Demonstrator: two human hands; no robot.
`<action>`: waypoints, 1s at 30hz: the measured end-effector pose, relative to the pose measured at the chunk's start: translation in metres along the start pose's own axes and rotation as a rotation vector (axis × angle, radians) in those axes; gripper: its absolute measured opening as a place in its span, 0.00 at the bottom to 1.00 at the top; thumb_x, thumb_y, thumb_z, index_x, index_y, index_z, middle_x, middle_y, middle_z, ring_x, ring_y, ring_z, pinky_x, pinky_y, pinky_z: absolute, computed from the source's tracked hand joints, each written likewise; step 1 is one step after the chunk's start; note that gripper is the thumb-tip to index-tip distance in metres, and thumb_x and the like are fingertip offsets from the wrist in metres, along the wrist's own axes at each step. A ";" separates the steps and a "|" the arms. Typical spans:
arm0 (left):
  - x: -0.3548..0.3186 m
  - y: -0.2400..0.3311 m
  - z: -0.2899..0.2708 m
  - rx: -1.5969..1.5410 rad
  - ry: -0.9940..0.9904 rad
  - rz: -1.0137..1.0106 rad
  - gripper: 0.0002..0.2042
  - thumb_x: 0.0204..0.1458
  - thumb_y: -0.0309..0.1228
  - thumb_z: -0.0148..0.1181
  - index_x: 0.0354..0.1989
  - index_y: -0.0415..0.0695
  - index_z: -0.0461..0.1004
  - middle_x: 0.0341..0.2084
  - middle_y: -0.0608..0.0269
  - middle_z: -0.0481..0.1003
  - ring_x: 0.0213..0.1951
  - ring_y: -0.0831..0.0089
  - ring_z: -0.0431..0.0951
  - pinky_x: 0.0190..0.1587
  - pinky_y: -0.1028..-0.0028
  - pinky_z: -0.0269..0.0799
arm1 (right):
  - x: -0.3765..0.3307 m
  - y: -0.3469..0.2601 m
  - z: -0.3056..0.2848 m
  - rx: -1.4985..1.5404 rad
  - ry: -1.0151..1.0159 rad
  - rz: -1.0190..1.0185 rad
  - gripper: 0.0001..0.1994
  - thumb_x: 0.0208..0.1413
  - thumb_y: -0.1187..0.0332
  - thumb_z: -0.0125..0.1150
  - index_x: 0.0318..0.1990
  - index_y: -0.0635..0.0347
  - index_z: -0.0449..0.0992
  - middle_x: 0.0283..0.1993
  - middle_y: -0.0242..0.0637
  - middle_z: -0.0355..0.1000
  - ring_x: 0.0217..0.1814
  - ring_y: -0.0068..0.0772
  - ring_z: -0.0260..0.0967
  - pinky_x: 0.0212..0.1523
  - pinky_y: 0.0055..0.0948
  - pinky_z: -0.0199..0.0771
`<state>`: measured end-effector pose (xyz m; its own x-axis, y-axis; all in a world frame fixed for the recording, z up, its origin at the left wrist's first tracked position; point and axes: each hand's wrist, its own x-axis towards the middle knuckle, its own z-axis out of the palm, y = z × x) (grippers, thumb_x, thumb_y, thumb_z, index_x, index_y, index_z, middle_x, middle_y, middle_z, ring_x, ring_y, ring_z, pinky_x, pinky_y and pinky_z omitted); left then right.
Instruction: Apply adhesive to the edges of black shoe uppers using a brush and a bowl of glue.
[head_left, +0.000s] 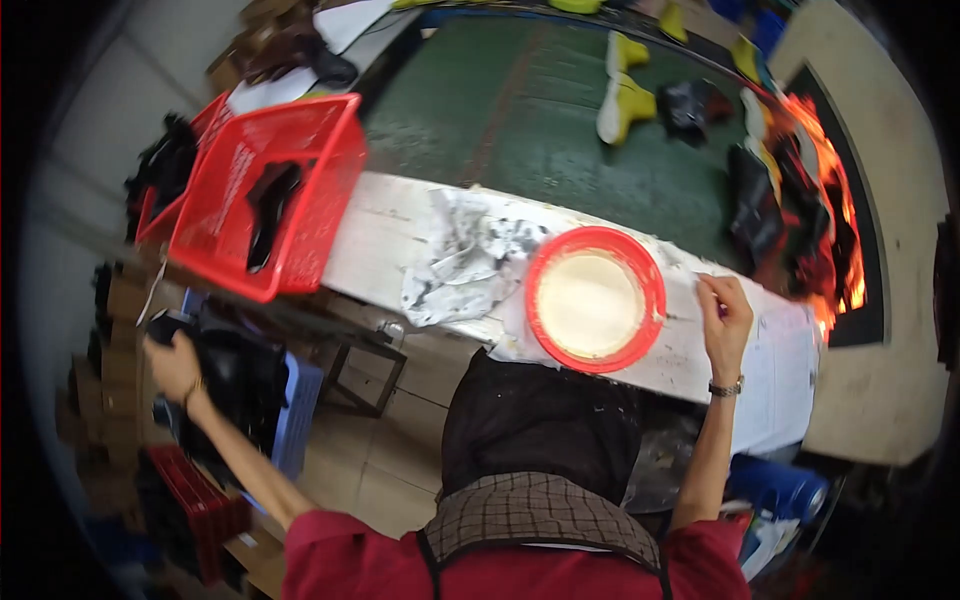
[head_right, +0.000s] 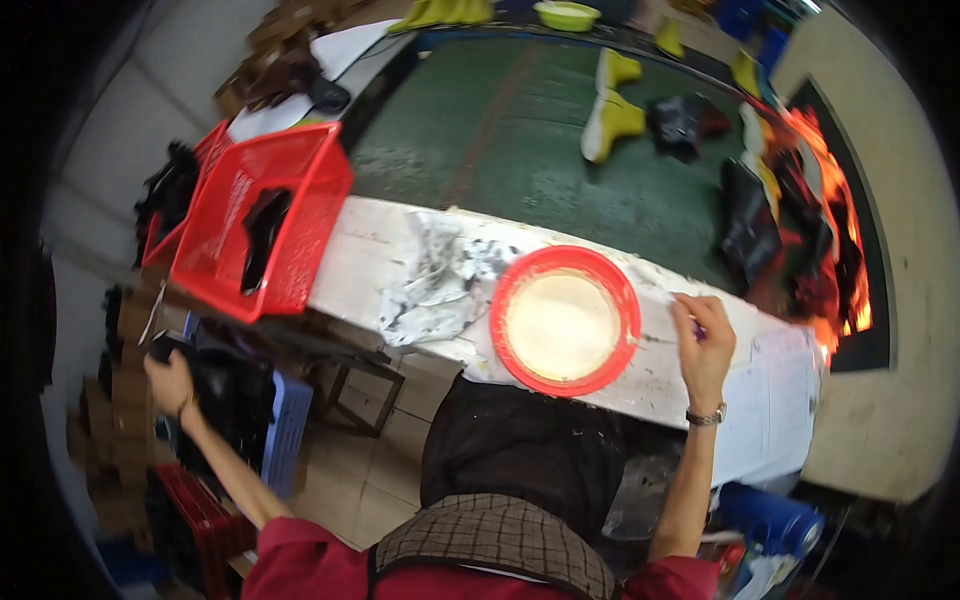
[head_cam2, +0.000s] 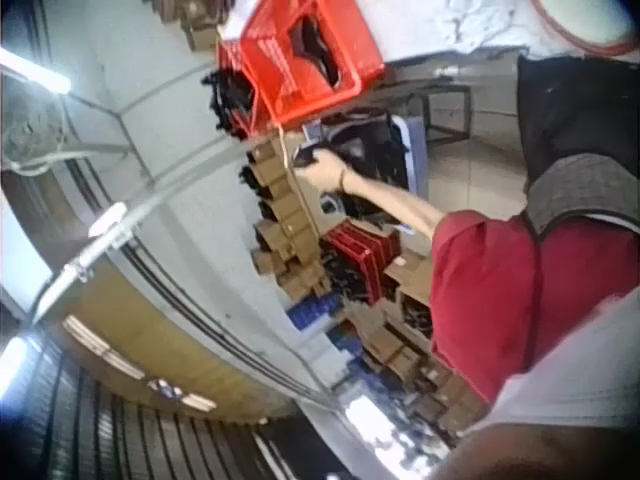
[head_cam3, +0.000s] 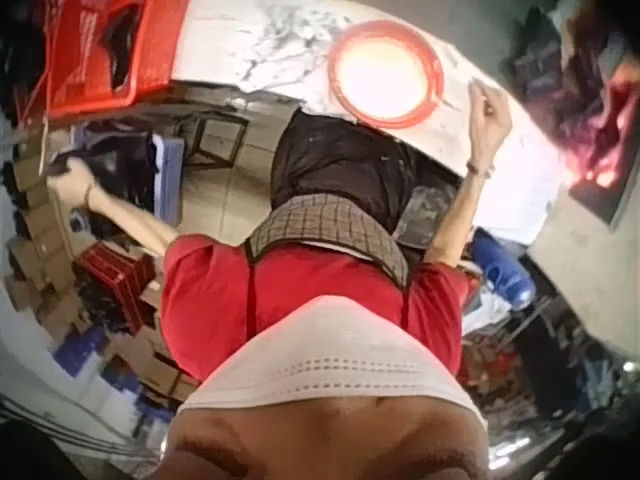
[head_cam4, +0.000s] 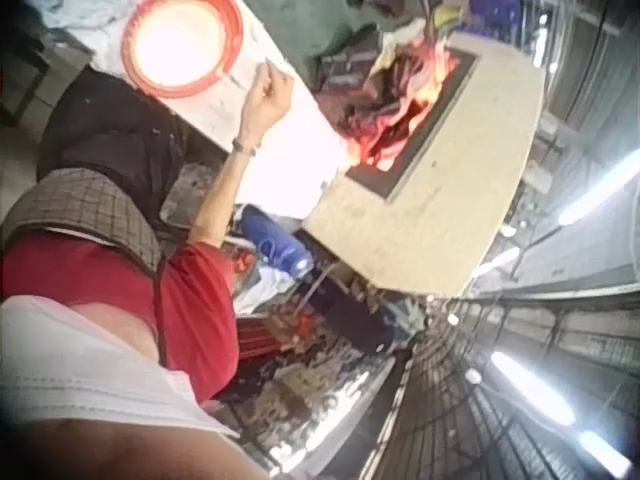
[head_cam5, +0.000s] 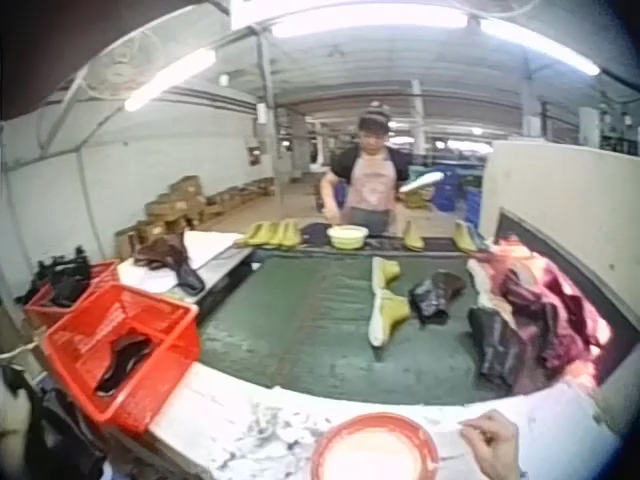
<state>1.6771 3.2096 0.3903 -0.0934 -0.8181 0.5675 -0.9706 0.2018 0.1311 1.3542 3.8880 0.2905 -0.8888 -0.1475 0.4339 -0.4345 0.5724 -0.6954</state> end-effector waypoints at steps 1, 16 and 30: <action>-0.005 0.000 -0.028 -0.057 0.082 0.063 0.32 0.52 0.45 0.61 0.65 0.42 0.67 0.50 0.38 0.77 0.50 0.40 0.78 0.52 0.50 0.74 | 0.002 -0.027 -0.001 -0.040 -0.063 0.048 0.07 0.60 0.72 0.64 0.42 0.63 0.83 0.33 0.33 0.73 0.30 0.25 0.67 0.29 0.24 0.67; -0.214 0.239 -0.105 -1.249 -1.626 0.516 0.08 0.48 0.21 0.72 0.36 0.32 0.82 0.30 0.62 0.83 0.31 0.78 0.81 0.38 0.77 0.78 | -0.020 -0.071 0.002 -0.621 -0.210 -0.233 0.03 0.48 0.67 0.70 0.31 0.52 0.83 0.31 0.29 0.73 0.34 0.35 0.71 0.34 0.35 0.72; -0.256 0.306 -0.111 -1.031 -2.204 0.428 0.13 0.45 0.19 0.71 0.40 0.32 0.81 0.32 0.55 0.83 0.34 0.73 0.84 0.40 0.74 0.81 | 0.017 -0.081 -0.006 0.004 -0.108 -0.385 0.10 0.42 0.68 0.78 0.35 0.50 0.87 0.32 0.25 0.75 0.36 0.23 0.70 0.45 0.30 0.58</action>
<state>1.4285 3.5405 0.3755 -0.7991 0.3134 -0.5130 -0.5504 -0.0384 0.8340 1.3753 3.8435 0.3576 -0.6709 -0.4345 0.6009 -0.7393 0.4556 -0.4959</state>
